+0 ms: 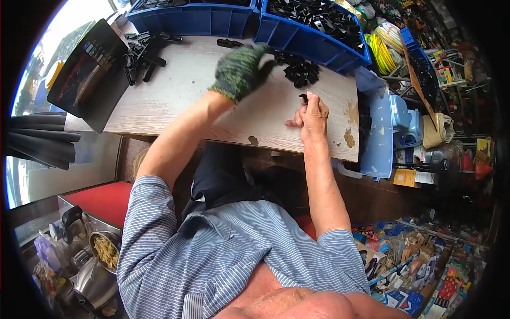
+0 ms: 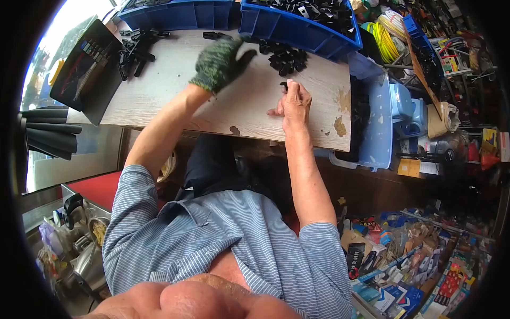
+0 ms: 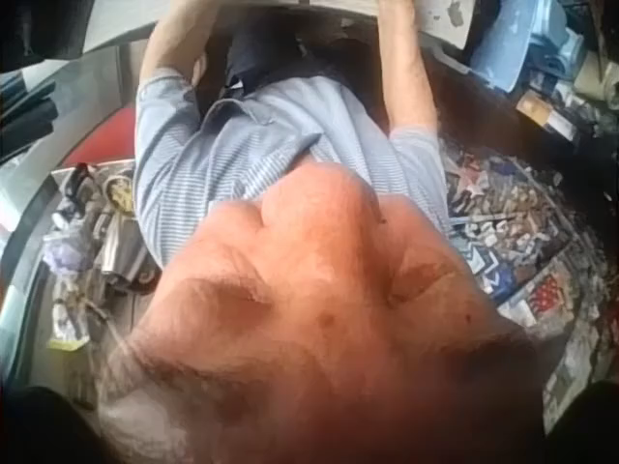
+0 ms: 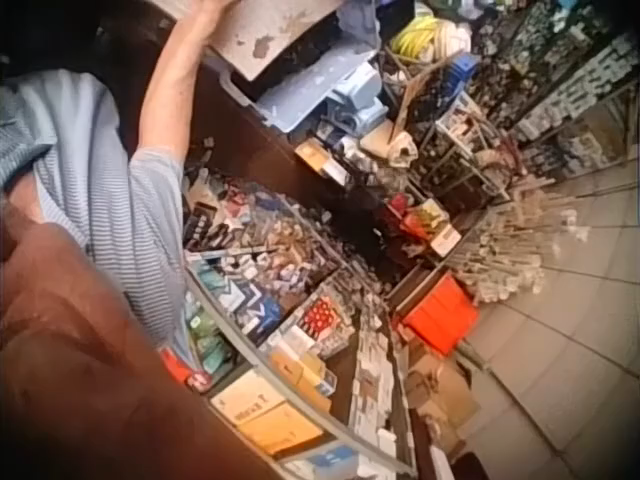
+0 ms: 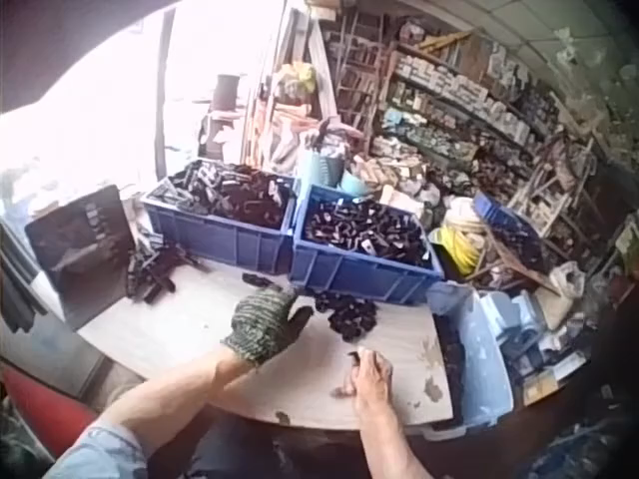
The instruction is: Assembling small black plastic components at a workbench in a factory or workshop setting.
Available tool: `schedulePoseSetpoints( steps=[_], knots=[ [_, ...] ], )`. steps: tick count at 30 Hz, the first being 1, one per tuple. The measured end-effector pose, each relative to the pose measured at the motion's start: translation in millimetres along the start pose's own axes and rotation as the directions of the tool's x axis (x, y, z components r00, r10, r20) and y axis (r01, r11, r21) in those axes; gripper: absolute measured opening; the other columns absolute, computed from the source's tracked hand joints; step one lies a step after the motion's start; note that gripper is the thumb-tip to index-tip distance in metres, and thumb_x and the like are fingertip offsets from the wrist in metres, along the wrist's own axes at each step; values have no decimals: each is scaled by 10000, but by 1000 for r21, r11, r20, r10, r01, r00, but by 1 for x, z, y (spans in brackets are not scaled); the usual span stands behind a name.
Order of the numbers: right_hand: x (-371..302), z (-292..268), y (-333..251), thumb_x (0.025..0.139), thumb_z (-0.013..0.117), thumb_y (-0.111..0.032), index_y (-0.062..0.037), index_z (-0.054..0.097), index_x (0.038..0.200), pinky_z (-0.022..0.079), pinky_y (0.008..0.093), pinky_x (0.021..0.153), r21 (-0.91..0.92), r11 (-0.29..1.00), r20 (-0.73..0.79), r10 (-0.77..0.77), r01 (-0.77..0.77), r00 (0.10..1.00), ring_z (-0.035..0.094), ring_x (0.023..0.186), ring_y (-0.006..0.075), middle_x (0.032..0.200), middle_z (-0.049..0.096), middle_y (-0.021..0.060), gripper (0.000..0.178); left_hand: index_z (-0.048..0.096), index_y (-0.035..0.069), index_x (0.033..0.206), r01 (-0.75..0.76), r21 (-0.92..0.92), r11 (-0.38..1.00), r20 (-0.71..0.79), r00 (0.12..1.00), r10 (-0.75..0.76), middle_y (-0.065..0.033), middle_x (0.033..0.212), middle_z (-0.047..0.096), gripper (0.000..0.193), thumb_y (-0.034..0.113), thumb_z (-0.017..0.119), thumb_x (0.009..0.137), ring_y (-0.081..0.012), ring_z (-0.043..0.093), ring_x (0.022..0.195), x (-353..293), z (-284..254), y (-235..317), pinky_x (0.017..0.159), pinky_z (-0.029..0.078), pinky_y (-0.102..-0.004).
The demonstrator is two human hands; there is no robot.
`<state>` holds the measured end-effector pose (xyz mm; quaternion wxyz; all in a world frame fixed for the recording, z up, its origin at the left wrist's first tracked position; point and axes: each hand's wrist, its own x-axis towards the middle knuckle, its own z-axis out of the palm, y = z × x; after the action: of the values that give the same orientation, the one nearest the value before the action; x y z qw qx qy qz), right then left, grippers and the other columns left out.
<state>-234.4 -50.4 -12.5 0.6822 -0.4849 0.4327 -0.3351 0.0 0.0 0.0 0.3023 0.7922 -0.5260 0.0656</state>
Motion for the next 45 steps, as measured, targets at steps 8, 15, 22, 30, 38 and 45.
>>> schedulePoseSetpoints(
  steps=[8,15,22,30,38,45],
  knots=[
    [-3,2,-3,964,546,-370,-85,517,780,569,400,419,41,998,-79,-53,56,995,368,409,96,494,283,-46,340,653,126,1134,-53,208,977,-4,998,55,-170,998,685,355,412,594,932,-386,639,923,-7,2,-38,770,528,-521],
    [-2,2,0,959,541,-370,-82,533,790,573,398,422,28,995,-35,-99,100,995,355,408,91,494,253,-54,334,674,165,1135,-84,238,968,-40,995,96,-115,1011,689,268,330,529,981,-375,628,929,-22,-4,-53,761,527,-496],
    [-3,1,2,960,542,-378,-88,533,764,562,405,412,44,994,-65,-92,95,994,339,402,96,479,272,-47,350,710,138,1012,-15,210,978,-11,1000,18,-138,951,676,300,390,549,987,-367,645,836,-27,-15,-56,758,508,-479],
    [-6,12,4,945,534,-381,-79,512,750,469,364,372,167,981,-185,-65,96,981,357,380,122,512,369,-22,361,726,117,1033,87,-770,632,132,991,24,-124,989,671,224,292,597,980,-347,636,932,-82,3,48,815,498,-408],
    [-10,13,12,966,502,-346,-100,580,784,418,288,496,99,986,-277,-104,136,955,494,544,124,676,536,4,316,694,55,1111,43,-717,696,209,965,155,-145,1050,648,205,133,597,948,-324,643,959,-88,35,76,768,525,-406],
    [-14,11,17,960,511,-236,-104,486,681,337,275,493,-141,929,-251,-368,342,895,386,550,88,624,420,-33,310,563,33,1294,-109,-507,855,14,991,134,-221,1250,611,426,99,615,876,-412,627,1051,-100,46,88,850,528,-480]
  ],
)
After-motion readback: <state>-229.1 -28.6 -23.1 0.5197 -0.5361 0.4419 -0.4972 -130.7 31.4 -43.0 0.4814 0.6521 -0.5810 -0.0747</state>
